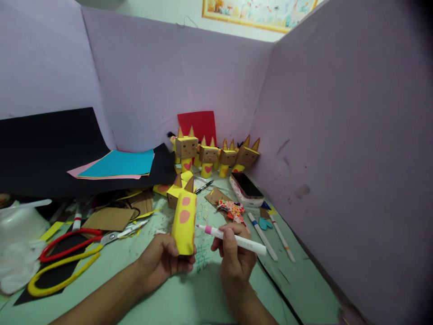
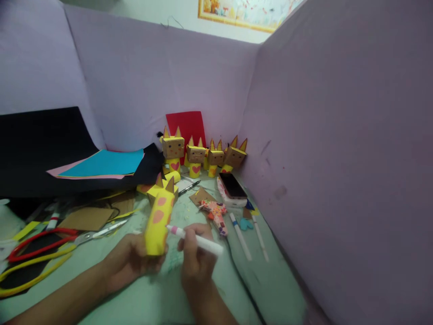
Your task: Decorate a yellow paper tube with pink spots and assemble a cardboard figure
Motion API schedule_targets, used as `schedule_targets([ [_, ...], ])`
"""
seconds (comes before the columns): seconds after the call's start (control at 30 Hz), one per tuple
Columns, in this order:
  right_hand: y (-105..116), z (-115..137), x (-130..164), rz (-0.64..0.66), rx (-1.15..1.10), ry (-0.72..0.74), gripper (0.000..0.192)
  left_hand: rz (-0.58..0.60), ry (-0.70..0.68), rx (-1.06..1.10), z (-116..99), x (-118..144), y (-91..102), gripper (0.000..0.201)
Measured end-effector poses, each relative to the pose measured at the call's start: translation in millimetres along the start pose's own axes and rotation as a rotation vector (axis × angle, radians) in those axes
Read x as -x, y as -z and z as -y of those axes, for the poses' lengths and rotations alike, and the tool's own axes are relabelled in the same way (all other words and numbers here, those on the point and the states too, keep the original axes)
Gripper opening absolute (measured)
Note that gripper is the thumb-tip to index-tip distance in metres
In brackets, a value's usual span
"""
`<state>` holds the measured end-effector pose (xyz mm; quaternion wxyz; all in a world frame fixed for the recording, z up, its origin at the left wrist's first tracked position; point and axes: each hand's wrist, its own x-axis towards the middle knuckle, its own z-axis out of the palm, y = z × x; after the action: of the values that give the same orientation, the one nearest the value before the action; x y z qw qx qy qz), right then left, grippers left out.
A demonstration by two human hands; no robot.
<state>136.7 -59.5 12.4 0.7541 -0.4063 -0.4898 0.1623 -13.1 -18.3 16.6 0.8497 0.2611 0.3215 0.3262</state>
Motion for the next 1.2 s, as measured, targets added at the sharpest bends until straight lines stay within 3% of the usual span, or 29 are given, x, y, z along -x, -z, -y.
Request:
schedule_targets([
  [0.2,4,-8,4,0.061,0.210,0.077,0.024,-0.094,-0.087,-0.090,13,-3,-4.5,0.032],
  [0.37,9,-10,4,0.122,0.316,0.171,0.020,-0.123,-0.087,-0.134,11,0,-9.6,0.031],
  [0.77,9,-14,6,0.139,0.337,0.191,0.019,-0.042,-0.083,-0.146,10,-1,-8.1,0.031],
  [1.2,10,-19,6,0.155,0.354,0.200,0.014,-0.076,-0.044,-0.157,8,0,-10.5,0.030],
])
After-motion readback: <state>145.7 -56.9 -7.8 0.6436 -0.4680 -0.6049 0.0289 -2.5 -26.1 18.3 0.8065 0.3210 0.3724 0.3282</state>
